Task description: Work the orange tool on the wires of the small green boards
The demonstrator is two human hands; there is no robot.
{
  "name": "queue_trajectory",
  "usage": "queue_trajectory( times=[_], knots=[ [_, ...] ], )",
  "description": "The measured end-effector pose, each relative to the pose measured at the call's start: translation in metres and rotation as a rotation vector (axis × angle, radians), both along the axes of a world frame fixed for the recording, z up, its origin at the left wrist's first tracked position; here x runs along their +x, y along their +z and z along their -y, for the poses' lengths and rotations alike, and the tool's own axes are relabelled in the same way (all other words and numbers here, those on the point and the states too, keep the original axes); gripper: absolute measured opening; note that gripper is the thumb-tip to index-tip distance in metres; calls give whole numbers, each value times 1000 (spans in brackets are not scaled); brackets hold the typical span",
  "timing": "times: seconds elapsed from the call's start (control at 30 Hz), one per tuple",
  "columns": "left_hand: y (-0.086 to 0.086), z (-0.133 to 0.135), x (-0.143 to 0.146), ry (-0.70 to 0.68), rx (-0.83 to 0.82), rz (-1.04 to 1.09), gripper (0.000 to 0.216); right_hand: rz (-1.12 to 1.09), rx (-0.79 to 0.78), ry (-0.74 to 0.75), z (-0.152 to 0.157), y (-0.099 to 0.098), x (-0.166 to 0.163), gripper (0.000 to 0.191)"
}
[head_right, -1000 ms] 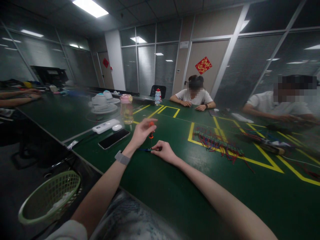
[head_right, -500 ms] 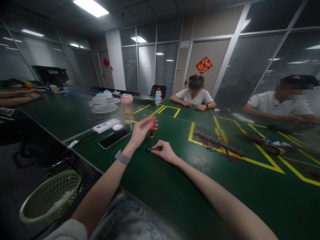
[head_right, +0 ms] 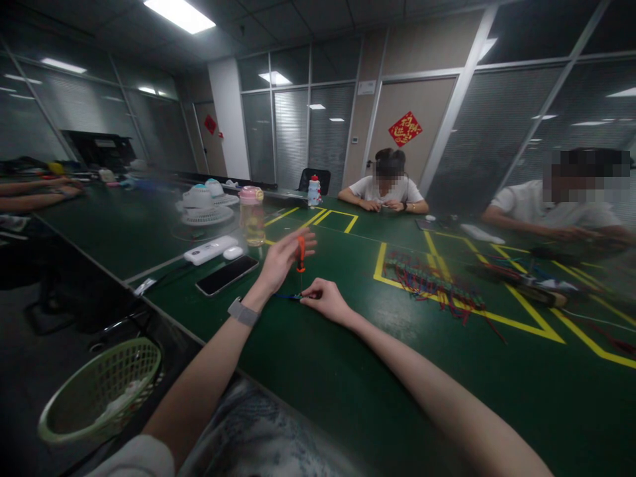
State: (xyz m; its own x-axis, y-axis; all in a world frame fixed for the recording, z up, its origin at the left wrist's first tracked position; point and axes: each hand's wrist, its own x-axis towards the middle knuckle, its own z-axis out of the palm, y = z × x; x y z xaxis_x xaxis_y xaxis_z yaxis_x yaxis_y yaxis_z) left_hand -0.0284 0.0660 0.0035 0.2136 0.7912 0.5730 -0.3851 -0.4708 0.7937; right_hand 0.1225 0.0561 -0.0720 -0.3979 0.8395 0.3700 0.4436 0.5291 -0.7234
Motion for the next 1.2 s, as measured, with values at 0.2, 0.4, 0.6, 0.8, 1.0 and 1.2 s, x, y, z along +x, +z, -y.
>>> queue_trajectory(
  times=[0.2,0.4,0.6,0.8,1.0,1.2],
  knots=[
    [4,5,-2,306,71,-114,25,5,1,1,1,1,0,12],
    [3,3,-3,244,130,-151,26,9,7,-2,1,1,0,12],
    [1,3,1,36,12,-43,35,9,9,-7,2,2,-1,12],
    [5,9,-2,321,140,-191,23,17,14,-9,2,1,1,13],
    [4,5,-1,141,110,-131,30,18,28,-5,1,0,1,12],
    [3,8,2,133,60,-110,32,18,22,-10,1,0,0,11]
  ],
)
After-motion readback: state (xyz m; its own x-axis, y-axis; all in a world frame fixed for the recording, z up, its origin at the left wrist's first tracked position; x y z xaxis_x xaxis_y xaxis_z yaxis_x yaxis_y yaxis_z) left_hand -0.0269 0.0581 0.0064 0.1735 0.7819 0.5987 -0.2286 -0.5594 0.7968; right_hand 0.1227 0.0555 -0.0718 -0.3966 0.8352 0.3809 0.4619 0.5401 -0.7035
